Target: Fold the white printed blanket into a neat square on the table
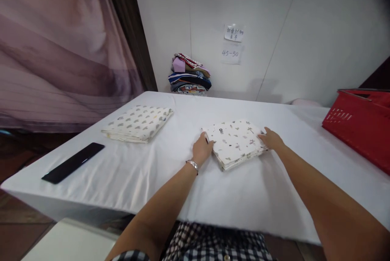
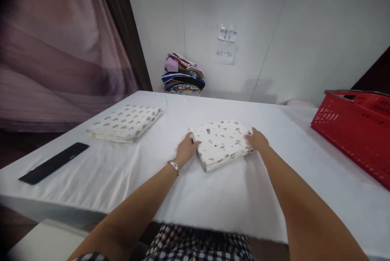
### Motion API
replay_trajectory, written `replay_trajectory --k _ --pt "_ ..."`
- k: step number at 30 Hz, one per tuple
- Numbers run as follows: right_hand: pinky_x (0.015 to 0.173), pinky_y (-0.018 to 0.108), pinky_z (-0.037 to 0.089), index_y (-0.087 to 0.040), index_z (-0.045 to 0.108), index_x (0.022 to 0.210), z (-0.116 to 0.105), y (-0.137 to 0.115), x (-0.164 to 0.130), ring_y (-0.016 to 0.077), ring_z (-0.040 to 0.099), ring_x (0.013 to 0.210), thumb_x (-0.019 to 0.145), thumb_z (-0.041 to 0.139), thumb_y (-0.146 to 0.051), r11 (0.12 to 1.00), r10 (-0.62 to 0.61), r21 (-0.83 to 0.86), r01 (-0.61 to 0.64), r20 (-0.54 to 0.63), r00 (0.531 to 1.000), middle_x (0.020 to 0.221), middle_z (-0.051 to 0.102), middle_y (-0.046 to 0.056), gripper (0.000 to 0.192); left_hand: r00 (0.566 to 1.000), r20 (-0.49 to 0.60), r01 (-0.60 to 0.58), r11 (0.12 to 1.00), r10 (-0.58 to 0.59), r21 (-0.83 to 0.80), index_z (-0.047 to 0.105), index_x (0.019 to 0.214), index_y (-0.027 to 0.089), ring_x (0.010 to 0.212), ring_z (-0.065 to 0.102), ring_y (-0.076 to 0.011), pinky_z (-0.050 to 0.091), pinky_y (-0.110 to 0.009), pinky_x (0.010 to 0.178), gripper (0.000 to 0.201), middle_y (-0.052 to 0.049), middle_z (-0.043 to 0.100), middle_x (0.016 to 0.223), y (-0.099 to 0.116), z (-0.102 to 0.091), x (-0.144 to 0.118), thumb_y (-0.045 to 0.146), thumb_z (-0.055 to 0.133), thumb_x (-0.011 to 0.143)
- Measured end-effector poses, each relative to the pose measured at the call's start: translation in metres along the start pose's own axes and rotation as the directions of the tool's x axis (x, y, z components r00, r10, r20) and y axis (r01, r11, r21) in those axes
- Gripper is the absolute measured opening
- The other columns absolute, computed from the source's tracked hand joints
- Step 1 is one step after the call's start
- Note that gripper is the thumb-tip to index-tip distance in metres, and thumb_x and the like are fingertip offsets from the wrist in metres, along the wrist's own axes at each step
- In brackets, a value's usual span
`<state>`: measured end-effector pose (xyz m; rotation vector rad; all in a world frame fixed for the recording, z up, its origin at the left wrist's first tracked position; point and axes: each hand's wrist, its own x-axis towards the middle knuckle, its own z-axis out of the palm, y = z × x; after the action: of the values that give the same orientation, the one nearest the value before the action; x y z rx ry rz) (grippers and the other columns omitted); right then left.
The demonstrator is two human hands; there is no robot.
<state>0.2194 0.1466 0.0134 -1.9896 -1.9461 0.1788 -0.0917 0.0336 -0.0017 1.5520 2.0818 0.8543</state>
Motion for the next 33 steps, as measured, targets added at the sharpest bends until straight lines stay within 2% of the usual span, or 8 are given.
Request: replay_trajectory --k 4,7,9,11,13,18,23,33 --pt "0.097 0.041 0.037 -0.015 0.056 0.123 0.006 -0.041 -0.021 0.0281 0.05 0.117 0.083 0.045 -0.025 0.981 -0.192 0.005 0.192 -0.039 0.981 0.125 0.056 0.015 0.042 0.999 -0.033 -0.01 0.995 0.007 -0.097 0.044 0.125 0.021 0.094 0.063 -0.0207 0.044 -0.031 0.08 0.046 -0.007 0.067 0.108 -0.001 0.005 -0.006 0.041 0.052 0.084" --pt "0.089 0.032 0.043 -0.022 0.066 0.098 0.014 -0.087 -0.055 0.0202 0.057 0.102 0.085 0.042 -0.03 0.924 -0.355 0.148 0.351 -0.001 0.935 0.106 0.066 0.005 0.029 0.997 -0.08 -0.02 0.987 0.007 -0.157 0.051 0.114 0.021 0.092 0.062 -0.0192 0.045 -0.03 0.079 0.035 -0.006 0.066 0.107 -0.004 0.005 -0.005 0.042 0.048 0.086" --pt "0.08 0.029 0.044 -0.022 0.066 0.085 0.015 -0.116 -0.079 0.018 0.059 0.09 0.086 0.042 -0.032 0.843 -0.482 0.29 0.452 0.037 0.875 0.092 0.067 0.003 0.026 0.993 -0.119 0.001 0.984 -0.023 -0.179 0.055 0.104 0.021 0.089 0.061 -0.0182 0.045 -0.03 0.077 0.027 -0.005 0.066 0.103 -0.005 0.003 -0.004 0.04 0.045 0.087" --pt "0.074 0.028 0.043 -0.021 0.064 0.077 0.014 -0.136 -0.1 0.0168 0.057 0.083 0.086 0.044 -0.033 0.775 -0.573 0.358 0.52 0.052 0.818 0.083 0.065 0.003 0.025 0.991 -0.13 0.004 0.981 -0.03 -0.193 0.058 0.092 0.02 0.083 0.061 -0.0167 0.044 -0.028 0.074 0.02 -0.004 0.067 0.093 -0.006 0.001 -0.002 0.034 0.045 0.087" --pt "0.071 0.028 0.041 -0.021 0.062 0.077 0.01 -0.147 -0.116 0.0173 0.055 0.08 0.085 0.048 -0.039 0.76 -0.605 0.349 0.548 0.072 0.793 0.081 0.063 0.003 0.024 0.994 -0.11 -0.02 0.981 -0.002 -0.194 0.059 0.081 0.02 0.075 0.059 -0.015 0.043 -0.026 0.069 0.017 -0.001 0.066 0.081 -0.007 -0.002 -0.003 0.03 0.046 0.085" --pt "0.067 0.028 0.036 -0.02 0.058 0.079 0.011 -0.141 -0.137 0.0175 0.051 0.073 0.082 0.054 -0.038 0.799 -0.591 0.215 0.562 0.104 0.8 0.077 0.058 0.003 0.02 0.998 -0.026 -0.055 0.981 0.051 -0.188 0.056 0.066 0.02 0.062 0.053 -0.013 0.038 -0.024 0.058 0.023 0.002 0.06 0.065 -0.008 -0.005 -0.011 0.036 0.048 0.082" --pt "0.068 0.026 0.034 -0.02 0.057 0.079 0.016 -0.131 -0.14 0.0164 0.051 0.079 0.085 0.047 -0.024 0.792 -0.597 0.241 0.561 0.11 0.795 0.083 0.058 0.003 0.013 0.996 0.036 -0.066 0.969 0.077 -0.238 0.053 0.061 0.019 0.06 0.049 -0.0121 0.036 -0.024 0.056 0.026 0.003 0.057 0.062 -0.001 -0.005 -0.019 0.038 0.051 0.079" --pt "0.069 0.027 0.035 -0.018 0.062 0.084 0.011 -0.128 -0.143 0.0164 0.051 0.08 0.082 0.047 -0.014 0.757 -0.65 0.194 0.625 0.117 0.751 0.085 0.058 0.004 0.015 0.939 0.343 0.14 0.881 0.027 -0.452 0.053 0.06 0.016 0.041 0.04 -0.0073 0.03 -0.021 0.045 0.031 0.005 0.046 0.044 0.007 -0.013 -0.036 0.041 0.055 0.078"
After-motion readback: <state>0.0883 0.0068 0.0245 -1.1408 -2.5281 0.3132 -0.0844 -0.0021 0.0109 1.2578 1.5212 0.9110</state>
